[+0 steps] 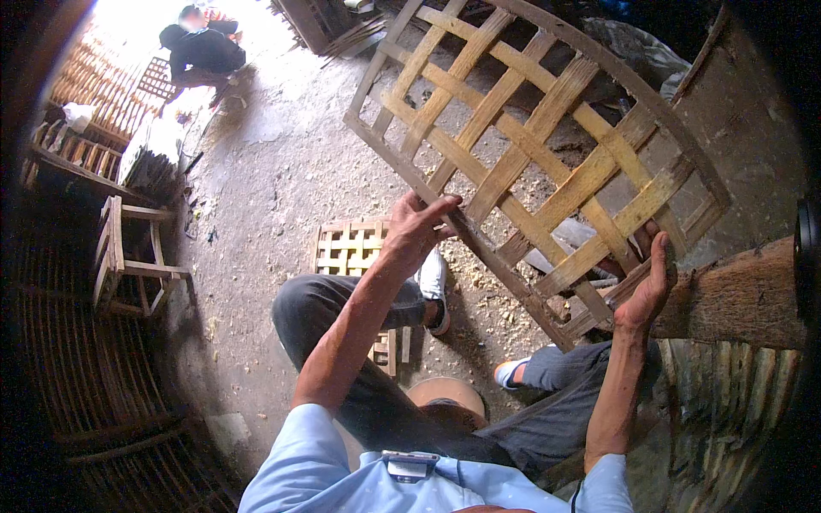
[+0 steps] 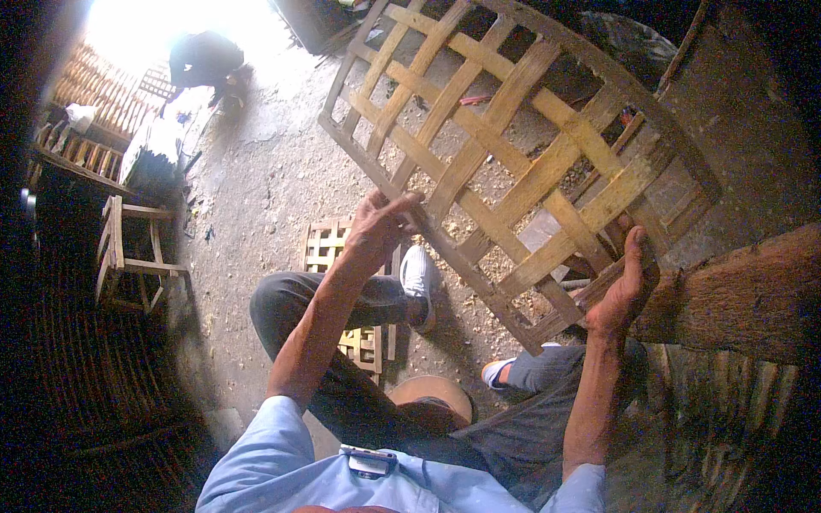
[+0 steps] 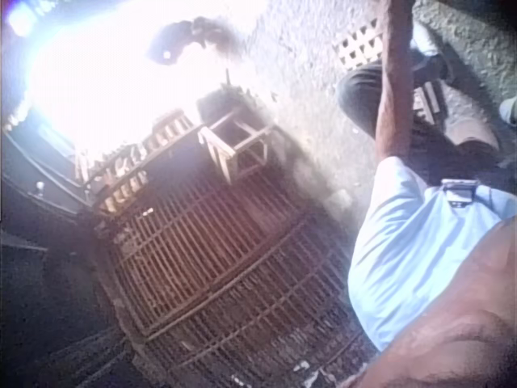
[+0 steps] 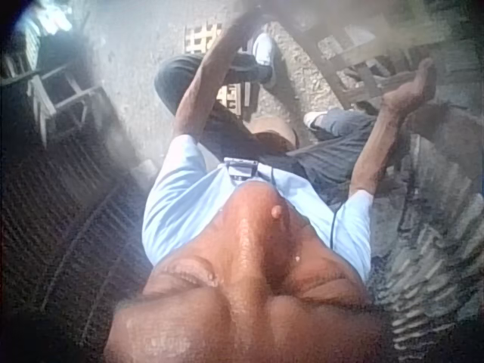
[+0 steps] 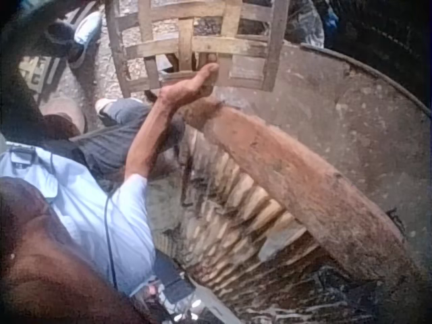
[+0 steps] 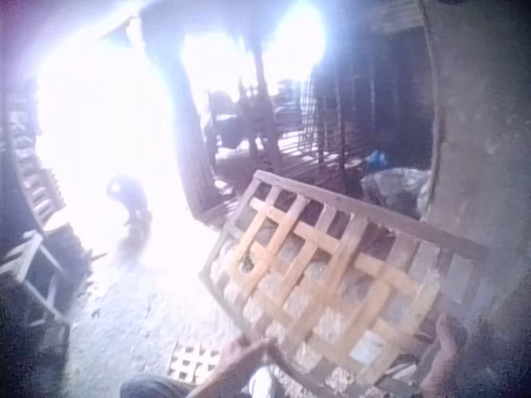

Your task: The person sits on the floor and repeatedly places a translucent sheet onto a square wooden lattice frame, then removes it. The person also lifts and turns the frame to inspect its edges and joints.

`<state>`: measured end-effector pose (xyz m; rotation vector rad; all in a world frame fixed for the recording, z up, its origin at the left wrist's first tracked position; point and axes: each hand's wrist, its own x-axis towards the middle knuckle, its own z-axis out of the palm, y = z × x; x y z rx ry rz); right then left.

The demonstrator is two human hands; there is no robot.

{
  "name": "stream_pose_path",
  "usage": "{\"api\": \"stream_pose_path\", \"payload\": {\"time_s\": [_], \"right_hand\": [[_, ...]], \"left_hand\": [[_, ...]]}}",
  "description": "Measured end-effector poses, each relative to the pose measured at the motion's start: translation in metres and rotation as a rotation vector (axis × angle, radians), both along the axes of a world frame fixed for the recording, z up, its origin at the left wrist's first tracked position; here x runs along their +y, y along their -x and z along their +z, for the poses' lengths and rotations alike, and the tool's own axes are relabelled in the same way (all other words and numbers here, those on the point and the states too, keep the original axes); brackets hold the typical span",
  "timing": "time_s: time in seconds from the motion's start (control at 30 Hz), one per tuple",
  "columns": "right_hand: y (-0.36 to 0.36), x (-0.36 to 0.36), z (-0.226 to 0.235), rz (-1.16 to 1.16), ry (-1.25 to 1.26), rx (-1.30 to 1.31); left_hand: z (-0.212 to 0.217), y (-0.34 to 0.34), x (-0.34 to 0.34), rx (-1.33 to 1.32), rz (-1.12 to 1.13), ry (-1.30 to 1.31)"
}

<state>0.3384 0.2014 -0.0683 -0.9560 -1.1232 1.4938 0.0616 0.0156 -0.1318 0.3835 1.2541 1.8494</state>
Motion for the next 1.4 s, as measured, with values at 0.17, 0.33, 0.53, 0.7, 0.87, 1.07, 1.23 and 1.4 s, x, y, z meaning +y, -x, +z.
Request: {"api": "stream_pose_path", "payload": {"time_s": [0.17,0.33,0.53,0.7,0.87,1.07,1.23,1.4], "right_hand": [[-0.004,0.006,-0.009,-0.027,-0.01,-0.012],[-0.002,0.0,0.0,0.004,0.028,0.029],[-0.002,-0.002,0.003,0.019,0.036,0.05],[-0.004,0.004,-0.007,0.016,-0.066,-0.059],[-0.004,0.003,-0.005,0.029,-0.08,-0.014],[-0.006,0.002,-0.004,0.042,0.028,0.057],[-0.003,0.001,-0.007,-0.026,-0.059,0.002],[0.002,-0.005,0.006,0.011,-0.021,0.022]], "left_hand": [[0.0,0.0,-0.001,-0.202,0.019,-0.15],[-0.001,0.003,-0.001,-0.177,0.035,-0.052],[0.004,0.0,-0.001,-0.032,-0.01,0.051],[0.008,0.004,-0.007,-0.39,-0.033,-0.199],[-0.002,0.0,-0.003,-0.139,0.049,-0.051],[0.009,0.0,-0.006,-0.314,0.027,-0.157],[-0.005,0.003,-0.005,-0.111,0.046,-0.036],[0.012,-0.001,-0.003,-0.282,0.064,-0.039]]}}
